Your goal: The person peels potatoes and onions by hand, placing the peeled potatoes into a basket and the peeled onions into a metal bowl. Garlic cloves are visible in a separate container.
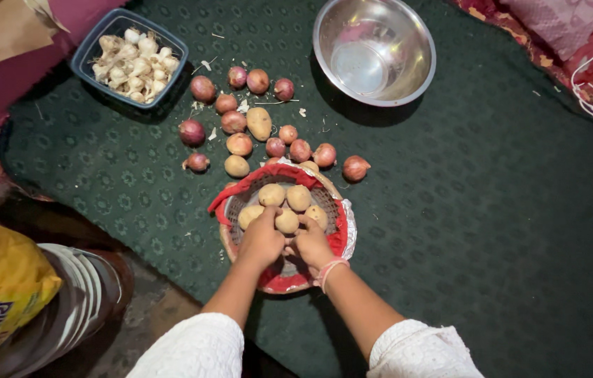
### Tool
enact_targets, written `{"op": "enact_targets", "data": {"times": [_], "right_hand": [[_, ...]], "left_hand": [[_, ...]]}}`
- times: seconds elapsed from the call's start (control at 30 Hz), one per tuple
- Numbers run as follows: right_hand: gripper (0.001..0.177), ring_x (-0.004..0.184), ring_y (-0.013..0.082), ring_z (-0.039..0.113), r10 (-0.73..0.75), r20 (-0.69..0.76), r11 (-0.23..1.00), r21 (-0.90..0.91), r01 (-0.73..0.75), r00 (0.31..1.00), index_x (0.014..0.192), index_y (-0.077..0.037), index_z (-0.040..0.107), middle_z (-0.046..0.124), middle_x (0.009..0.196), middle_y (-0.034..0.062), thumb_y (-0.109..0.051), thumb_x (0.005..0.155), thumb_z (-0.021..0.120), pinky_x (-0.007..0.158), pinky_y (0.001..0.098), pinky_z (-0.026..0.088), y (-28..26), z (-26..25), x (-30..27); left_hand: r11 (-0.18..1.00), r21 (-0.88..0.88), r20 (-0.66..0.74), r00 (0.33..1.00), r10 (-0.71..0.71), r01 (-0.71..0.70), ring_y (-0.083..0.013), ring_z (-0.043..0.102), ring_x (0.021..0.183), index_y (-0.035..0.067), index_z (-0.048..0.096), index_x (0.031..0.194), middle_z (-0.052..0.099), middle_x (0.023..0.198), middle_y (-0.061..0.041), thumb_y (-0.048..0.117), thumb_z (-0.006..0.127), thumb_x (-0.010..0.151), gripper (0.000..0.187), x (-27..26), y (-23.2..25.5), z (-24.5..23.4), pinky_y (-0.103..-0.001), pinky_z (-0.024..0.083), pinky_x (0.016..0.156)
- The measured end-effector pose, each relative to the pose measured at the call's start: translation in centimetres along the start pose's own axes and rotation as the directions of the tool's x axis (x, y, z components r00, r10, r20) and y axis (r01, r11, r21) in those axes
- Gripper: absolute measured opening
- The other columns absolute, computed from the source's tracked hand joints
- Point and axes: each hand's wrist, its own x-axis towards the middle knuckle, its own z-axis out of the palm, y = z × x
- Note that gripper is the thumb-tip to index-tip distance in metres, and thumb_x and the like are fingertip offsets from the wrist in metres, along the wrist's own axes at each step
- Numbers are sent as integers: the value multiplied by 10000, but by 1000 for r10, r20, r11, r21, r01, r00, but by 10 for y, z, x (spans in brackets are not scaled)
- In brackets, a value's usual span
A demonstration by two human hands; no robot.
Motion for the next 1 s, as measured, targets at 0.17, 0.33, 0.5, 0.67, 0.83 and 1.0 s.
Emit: {"op": "enact_targets", "data": {"times": [0.17,0.33,0.5,0.67,0.83,1.0], "right_hand": [[665,1008,183,655,26,67,991,126,-34,997,1457,-125,463,621,1226,80,130,843,478,841,336,577,-4,0,-6],[725,1124,170,618,33,99,983,179,-50,995,1493,-177,425,592,1310,25,118,833,476,950,366,532,-10,0,-4],[795,1115,163,626,57,114,987,140,-73,992,1539,-206,362,582,1345,19,118,823,477,921,352,540,-14,2,-7],[804,996,223,621,44,79,999,-23,-43,996,1553,-163,336,598,1298,76,118,812,469,788,357,537,-8,-5,5],[792,1005,275,623,-168,79,898,-399,185,983,1526,-85,436,650,1257,131,127,767,517,830,380,481,14,-20,33],[774,1268,290,599,-391,219,707,-550,444,894,1503,-35,475,642,1355,194,108,744,531,1072,349,436,20,-30,40]], "left_hand": [[995,101,82,996,16,-24,-428,657,1105,92,599,1149,703,1117,-246,82,645,805,347,14,10,-4,-488,509,931],[990,135,110,994,16,-31,-419,660,1065,82,584,1060,708,1076,-222,105,710,769,318,21,9,-2,-490,511,896],[991,133,96,995,12,-25,-396,665,1085,102,629,1089,712,1110,-186,70,671,777,316,18,4,0,-473,523,906],[970,198,52,990,130,-137,-373,617,1169,76,650,1127,635,1272,-139,41,678,745,385,9,10,-1,-466,509,947],[943,311,104,990,92,-120,-373,602,1196,73,611,1179,583,1335,-119,18,633,779,405,6,20,-7,-483,502,967],[910,399,141,988,60,-112,-365,608,1186,90,591,1208,565,1358,-98,20,628,771,443,5,25,-8,-484,504,973]]}}
